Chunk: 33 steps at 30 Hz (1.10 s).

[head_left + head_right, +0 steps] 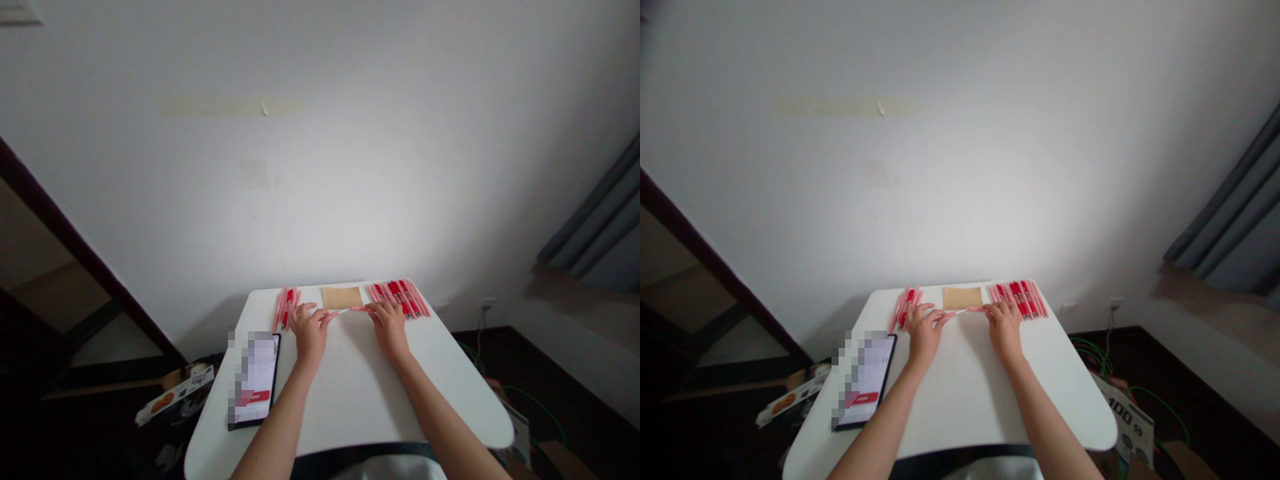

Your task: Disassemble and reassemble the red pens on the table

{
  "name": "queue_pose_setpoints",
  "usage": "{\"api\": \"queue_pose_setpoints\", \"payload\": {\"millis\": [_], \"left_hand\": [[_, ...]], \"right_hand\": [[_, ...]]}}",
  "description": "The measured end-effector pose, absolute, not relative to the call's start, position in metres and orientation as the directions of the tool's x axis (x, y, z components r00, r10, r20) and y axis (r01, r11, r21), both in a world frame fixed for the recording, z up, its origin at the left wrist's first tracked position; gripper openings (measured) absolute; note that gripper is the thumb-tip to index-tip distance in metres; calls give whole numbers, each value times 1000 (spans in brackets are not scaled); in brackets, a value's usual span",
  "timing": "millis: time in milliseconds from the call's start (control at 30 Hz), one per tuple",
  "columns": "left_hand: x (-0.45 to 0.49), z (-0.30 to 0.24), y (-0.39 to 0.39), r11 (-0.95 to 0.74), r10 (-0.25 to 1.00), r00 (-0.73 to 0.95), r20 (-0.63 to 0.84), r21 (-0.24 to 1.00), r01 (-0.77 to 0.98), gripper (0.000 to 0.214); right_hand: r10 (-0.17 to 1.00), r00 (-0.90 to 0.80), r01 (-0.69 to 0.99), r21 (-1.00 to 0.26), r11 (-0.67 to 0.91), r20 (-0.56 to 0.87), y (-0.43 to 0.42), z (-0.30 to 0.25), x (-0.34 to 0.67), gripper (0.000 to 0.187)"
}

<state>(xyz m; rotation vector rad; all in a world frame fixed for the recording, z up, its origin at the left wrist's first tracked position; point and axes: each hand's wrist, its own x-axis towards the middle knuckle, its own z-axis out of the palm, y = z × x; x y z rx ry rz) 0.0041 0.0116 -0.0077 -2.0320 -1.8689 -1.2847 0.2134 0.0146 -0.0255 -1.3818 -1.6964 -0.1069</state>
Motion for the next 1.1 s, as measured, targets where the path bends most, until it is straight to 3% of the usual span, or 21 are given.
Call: {"api": "queue_pose_setpoints", "payload": {"millis": [900, 1100], "left_hand": [[4, -7, 11, -229, 790, -132, 599, 488, 842, 7], [4, -8, 12, -244, 793, -113, 599, 482, 842, 10]], "right_hand": [[722, 128, 845, -455, 279, 680, 18, -32, 217, 24], [735, 81, 842, -440, 311, 674, 18, -32, 215, 22]]}}
